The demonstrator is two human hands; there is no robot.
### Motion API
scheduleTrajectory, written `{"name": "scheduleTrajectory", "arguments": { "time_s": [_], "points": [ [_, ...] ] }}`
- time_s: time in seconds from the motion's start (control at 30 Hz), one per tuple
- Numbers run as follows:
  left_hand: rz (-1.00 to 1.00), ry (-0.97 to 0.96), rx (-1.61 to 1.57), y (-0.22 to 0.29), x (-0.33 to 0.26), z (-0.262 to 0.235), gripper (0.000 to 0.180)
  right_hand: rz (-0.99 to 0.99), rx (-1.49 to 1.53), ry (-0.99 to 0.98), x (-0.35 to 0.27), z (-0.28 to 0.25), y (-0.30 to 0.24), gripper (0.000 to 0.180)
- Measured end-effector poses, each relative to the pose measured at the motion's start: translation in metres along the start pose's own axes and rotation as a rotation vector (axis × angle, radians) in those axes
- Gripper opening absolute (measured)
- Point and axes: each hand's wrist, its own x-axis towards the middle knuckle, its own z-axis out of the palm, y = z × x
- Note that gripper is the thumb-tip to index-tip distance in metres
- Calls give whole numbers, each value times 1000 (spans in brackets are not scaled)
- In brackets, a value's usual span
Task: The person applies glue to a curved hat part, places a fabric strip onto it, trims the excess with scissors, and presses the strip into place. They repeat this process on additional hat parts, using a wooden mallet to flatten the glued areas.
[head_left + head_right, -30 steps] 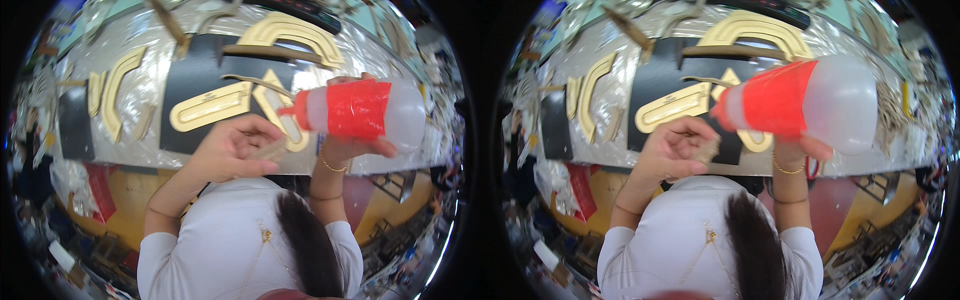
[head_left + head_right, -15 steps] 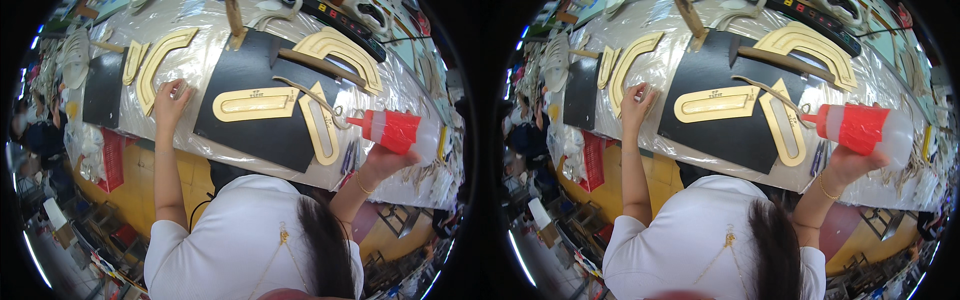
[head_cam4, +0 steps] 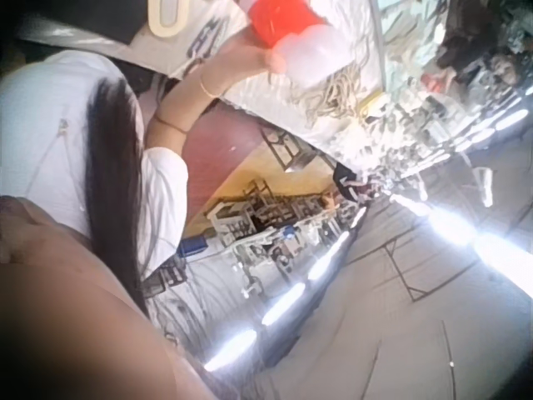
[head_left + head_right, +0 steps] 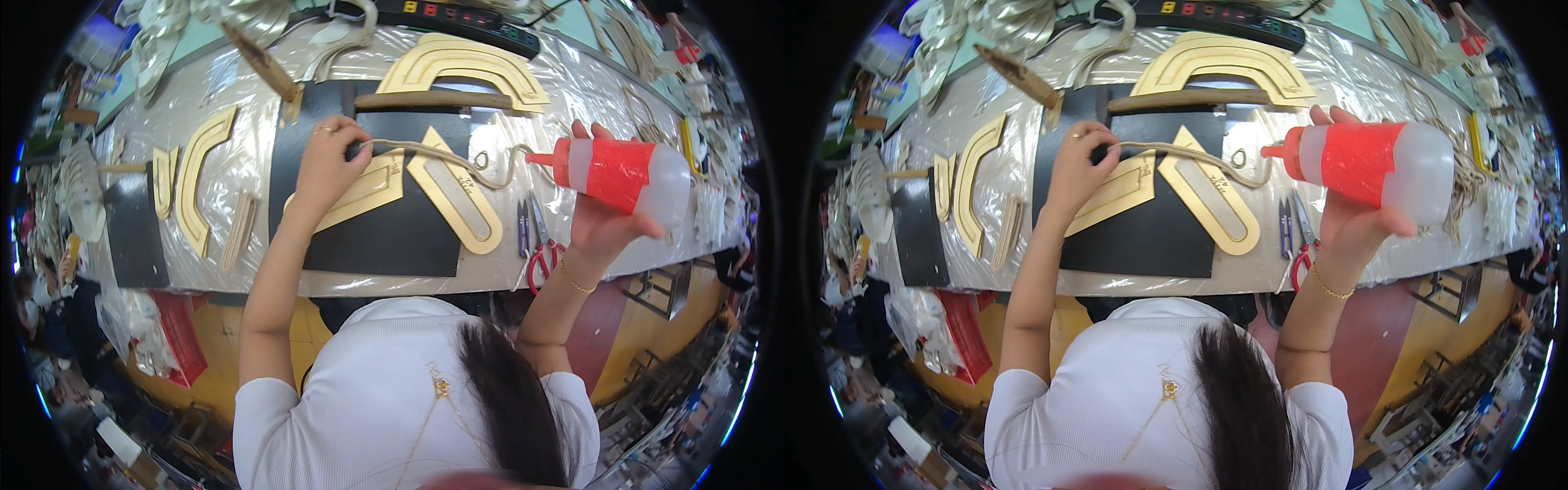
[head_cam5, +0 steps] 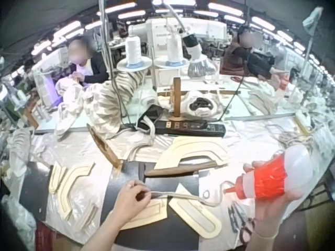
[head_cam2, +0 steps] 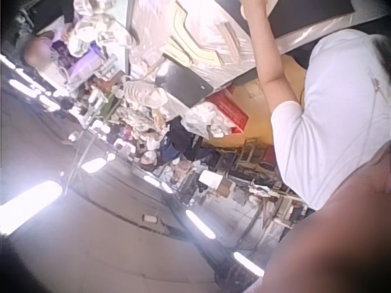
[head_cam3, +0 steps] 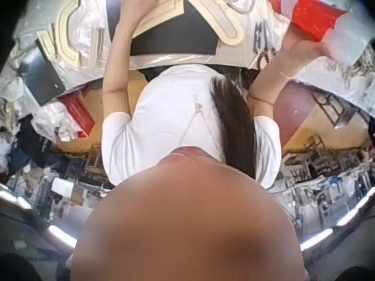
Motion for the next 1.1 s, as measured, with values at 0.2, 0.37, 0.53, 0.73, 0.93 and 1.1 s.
{"name": "scheduleTrajectory", "arguments": {
  "time_s": [0.2, 0.37, 0.53, 0.73, 0.93, 1.1],
  "points": [
    [-207, -142, -1441, 71, 21, 2, 15, -155, -82, -100, 15, 13, -15, 108],
    [-245, -372, -1290, 126, 19, -2, 17, -236, 5, -46, 27, 33, -28, 115],
    [-176, -339, -1173, 144, 13, -5, 16, -334, 324, -226, 43, 34, -26, 114],
    [-124, -356, -1068, 148, 9, -8, 15, -353, 178, -178, 30, 34, -25, 112],
    [-145, -356, -1054, 151, 7, -9, 14, -341, -273, -200, 32, 37, -45, 114],
    [-157, -415, -971, 151, 6, -14, 15, -246, -100, 36, 24, 47, -44, 118]
  ]
}}
